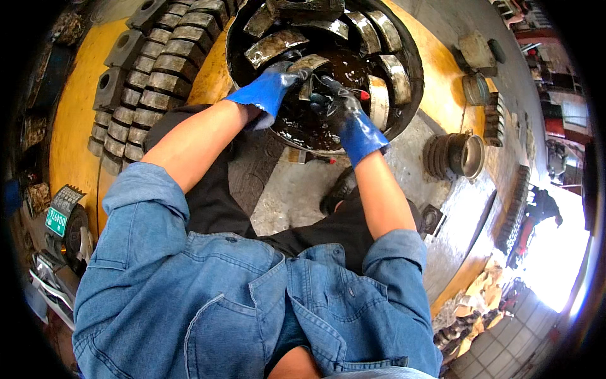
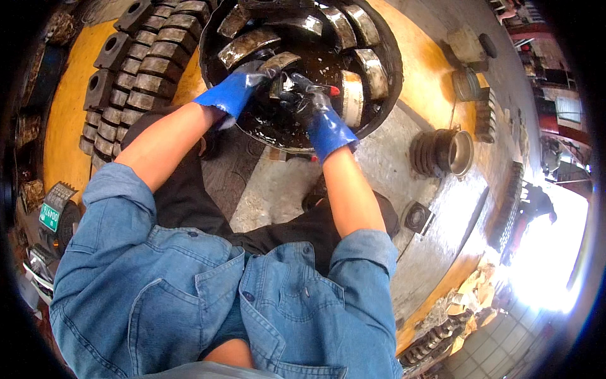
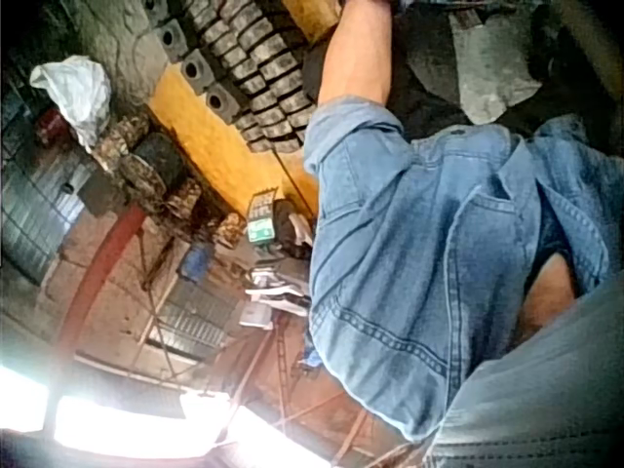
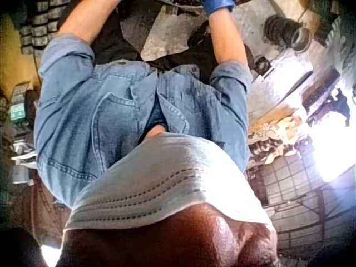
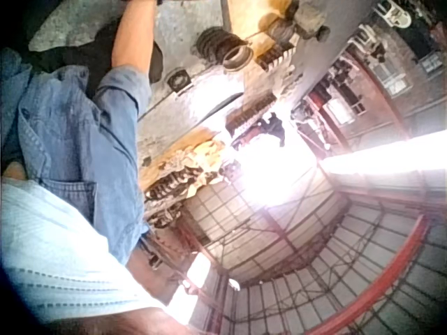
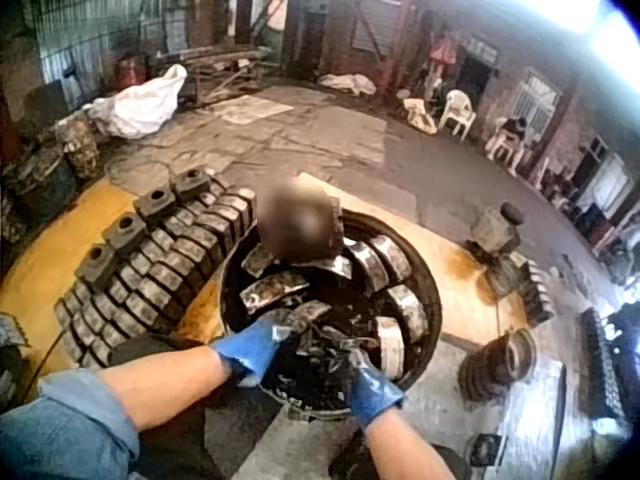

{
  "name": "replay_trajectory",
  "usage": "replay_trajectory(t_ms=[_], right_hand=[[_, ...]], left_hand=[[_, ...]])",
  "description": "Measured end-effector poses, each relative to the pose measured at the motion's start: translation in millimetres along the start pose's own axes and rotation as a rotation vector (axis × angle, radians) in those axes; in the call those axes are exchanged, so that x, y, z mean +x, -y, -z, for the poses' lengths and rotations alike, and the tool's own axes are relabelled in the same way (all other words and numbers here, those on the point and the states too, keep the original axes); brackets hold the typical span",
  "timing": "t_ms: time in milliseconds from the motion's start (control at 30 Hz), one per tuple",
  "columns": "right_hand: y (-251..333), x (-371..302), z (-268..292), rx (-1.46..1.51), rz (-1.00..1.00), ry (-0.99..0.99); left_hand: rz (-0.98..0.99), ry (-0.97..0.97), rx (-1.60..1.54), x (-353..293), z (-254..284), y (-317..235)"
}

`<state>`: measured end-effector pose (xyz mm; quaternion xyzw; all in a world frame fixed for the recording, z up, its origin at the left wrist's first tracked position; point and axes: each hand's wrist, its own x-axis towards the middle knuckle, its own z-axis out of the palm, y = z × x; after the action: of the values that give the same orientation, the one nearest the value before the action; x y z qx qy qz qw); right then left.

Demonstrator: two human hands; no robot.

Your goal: The person cleans metal parts by hand using a brush in a bucket of liquid, picking up each piece to scrub its surfaces.

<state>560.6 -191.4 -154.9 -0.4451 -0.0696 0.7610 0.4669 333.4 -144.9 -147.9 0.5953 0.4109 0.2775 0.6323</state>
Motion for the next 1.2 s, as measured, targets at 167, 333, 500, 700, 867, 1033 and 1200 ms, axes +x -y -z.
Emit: replay_trajectory(t_ms=[167, 333, 500, 700, 867, 1033, 1200], right_hand=[[7, -1, 20, -0.965, 0.382, 0.088], [38, 25, 77, -0.596, 0.485, 0.117], [82, -60, -14, -0.891, 0.739, -0.172], [67, -37, -15, -1.229, 0.967, -0.097], [23, -20, -14, -0.724, 0.74, -0.097], [-10, -55, -48, -1.452, 1.01, -0.265], [-29, -78, -78, -1.474, 1.209, -0.035]], left_hand=[[0.155, -0.051, 0.382, 15, -23, -21], [0.334, -0.112, 0.757, 21, -34, -23], [0.312, -0.118, 0.849, 16, -45, -23], [0.028, -0.019, 0.989, 13, -57, -16], [0.004, 0.041, 0.868, 26, -47, -3], [0.02, 0.079, 0.476, 58, 13, 27], [0.254, 0.049, -0.283, -16, 34, -53]])
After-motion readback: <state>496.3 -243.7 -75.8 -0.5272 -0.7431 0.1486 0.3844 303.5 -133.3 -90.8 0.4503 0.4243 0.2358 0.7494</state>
